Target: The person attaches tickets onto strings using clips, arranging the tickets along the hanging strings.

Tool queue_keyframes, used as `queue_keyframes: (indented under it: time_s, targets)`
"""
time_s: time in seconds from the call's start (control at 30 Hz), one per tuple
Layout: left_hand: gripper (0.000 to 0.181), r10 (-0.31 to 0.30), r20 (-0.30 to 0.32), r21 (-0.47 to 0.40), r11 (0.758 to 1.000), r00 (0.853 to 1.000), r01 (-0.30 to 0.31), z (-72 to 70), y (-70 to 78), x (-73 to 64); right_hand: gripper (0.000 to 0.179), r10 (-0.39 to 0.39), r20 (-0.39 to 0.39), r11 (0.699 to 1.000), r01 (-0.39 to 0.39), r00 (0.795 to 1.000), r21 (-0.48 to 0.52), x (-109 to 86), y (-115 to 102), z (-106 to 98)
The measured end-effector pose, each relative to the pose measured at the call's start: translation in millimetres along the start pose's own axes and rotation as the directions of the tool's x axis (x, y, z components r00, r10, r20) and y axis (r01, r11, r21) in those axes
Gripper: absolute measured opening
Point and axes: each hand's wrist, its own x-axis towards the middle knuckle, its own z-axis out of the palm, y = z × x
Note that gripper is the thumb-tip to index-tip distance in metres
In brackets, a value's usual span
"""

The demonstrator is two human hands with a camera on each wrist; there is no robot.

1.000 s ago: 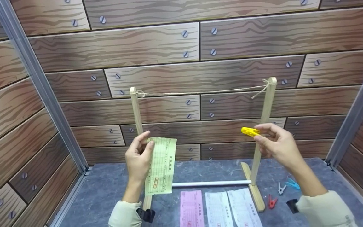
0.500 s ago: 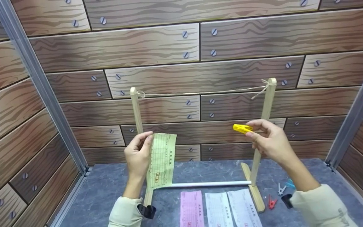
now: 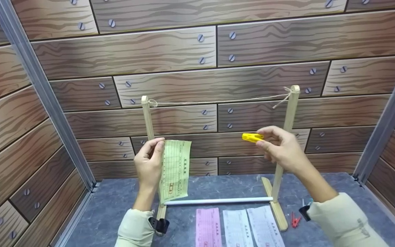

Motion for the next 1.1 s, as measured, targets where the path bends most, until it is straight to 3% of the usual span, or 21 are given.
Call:
queue_keyframes:
  time_s: [0.43, 0.7, 0.93, 1.1]
  targets:
    - [0.011, 0.0, -0.004, 0.03, 1.0, 1.0, 0.001, 1.0, 3.2, 25.0, 0.029, -0.048, 0.056, 0.998, 0.05, 0.997, -0.027, 23.7, -20.5, 20.1]
    - [0.013, -0.02, 0.031, 0.027, 0.999, 0.999, 0.019, 3.3, 4.9, 37.4, 0.027, -0.08, 0.073, 0.991, 0.087, 0.994, -0.102, 37.8, -34.7, 28.0]
    - [0.013, -0.035, -0.025, 0.031, 0.999, 0.999, 0.035, 6.5, 9.1, 49.7, 0.027, -0.097, 0.079, 0.987, 0.106, 0.992, -0.117, 51.8, -44.8, 35.5]
    - [0.012, -0.079, -0.059, 0.01, 0.997, 0.995, 0.079, 13.6, 12.2, 58.8, 0.027, -0.105, 0.073, 0.989, 0.112, 0.992, -0.102, 59.4, -51.1, 41.8]
